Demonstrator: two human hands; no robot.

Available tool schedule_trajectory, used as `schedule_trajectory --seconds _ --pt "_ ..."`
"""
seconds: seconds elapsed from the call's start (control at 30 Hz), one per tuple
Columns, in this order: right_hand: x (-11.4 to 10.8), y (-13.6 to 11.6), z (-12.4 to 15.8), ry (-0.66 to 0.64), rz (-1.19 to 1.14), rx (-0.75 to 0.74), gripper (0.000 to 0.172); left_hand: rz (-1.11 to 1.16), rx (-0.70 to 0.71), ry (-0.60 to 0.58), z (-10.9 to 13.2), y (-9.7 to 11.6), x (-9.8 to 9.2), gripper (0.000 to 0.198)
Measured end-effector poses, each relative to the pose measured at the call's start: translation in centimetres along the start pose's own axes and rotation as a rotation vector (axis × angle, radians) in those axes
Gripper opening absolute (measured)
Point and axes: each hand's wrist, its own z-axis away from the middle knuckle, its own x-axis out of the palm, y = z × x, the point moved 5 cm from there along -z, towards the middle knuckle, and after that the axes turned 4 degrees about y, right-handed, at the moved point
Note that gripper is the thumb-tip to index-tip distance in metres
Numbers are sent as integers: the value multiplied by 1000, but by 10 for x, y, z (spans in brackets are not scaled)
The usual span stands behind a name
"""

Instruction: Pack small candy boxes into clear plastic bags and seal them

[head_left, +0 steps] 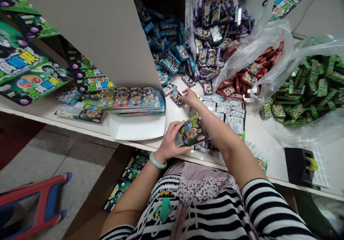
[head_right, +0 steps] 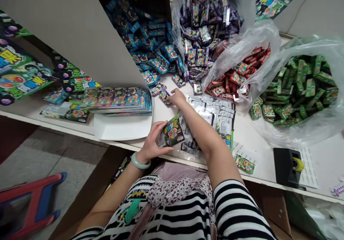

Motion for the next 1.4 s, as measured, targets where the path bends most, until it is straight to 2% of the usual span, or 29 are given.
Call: schedule_trajectory --seconds 0.07,0.13,0.2,0.27,0.37,0.5,0.6,0.7,0.87,1.13,1.27,1.4 --pt "-24 9 9 41 -109 -40 41 -16 -32 26 -1 -2 -2 94" --pt "-63 20 31 138 -300 -124 51 -34 -59 44 -3 -5 -2 91" --pt "-108 31 65 233 -494 -255 61 -45 -77 45 -6 -7 3 90" --pt "-142 41 105 239 -540 -326 59 -52 -82 40 -11 -7 11 91" --pt "-164 51 158 188 -511 -345 50 -102 -47 40 -20 -6 23 93" --pt "-154 69 191 119 -371 -293 42 -211 75 13 -31 -2 32 97" --pt "-144 82 197 40 -283 -248 41 -248 150 -9 -33 1 34 97" --pt "-144 89 201 -11 -254 -196 40 -234 171 -34 -31 3 37 96" --pt "-145 85 207 -79 -288 -184 47 -188 158 -44 -26 1 40 96" --pt "-140 82 203 -130 -206 -183 58 -172 142 -80 -25 -1 37 96" --pt "-140 80 204 -120 -215 -194 73 -180 150 -71 -26 1 34 97" --pt "-139 78 204 -178 -110 -239 60 -174 171 -118 -28 1 35 96"
